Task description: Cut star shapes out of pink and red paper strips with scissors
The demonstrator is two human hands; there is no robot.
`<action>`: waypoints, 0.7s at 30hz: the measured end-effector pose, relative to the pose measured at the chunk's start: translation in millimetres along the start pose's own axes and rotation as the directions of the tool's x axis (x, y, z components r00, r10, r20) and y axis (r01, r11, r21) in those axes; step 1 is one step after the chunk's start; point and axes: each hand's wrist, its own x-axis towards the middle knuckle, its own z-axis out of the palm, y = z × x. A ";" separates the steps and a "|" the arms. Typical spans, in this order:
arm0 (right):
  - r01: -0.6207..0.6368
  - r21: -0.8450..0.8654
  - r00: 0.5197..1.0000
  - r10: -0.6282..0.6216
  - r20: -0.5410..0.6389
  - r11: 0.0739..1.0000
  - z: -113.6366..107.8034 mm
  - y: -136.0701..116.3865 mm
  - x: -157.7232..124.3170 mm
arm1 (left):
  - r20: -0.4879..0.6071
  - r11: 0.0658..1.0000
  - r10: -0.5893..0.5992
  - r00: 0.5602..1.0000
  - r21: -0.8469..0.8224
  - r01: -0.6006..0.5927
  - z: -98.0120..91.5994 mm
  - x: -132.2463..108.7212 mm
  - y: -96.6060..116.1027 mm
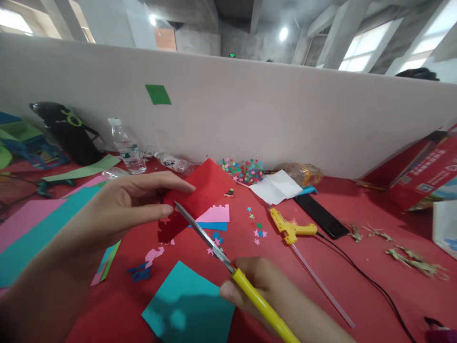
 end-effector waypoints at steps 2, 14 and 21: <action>-0.013 0.009 1.000 0.013 -0.002 1.000 1.1 -4.3 -1.1 | -0.004 1.000 0.004 1.000 0.007 -0.004 -0.3 0.5 -1.0; -0.036 0.023 0.993 0.038 -0.112 0.999 9.4 -5.4 0.8 | 0.129 0.999 -0.035 0.991 -0.037 0.040 -4.1 6.8 -4.5; 0.001 0.046 0.999 0.001 -0.043 0.999 5.9 -8.3 -1.8 | 0.133 0.999 -0.029 0.991 -0.030 0.034 0.9 6.6 -6.0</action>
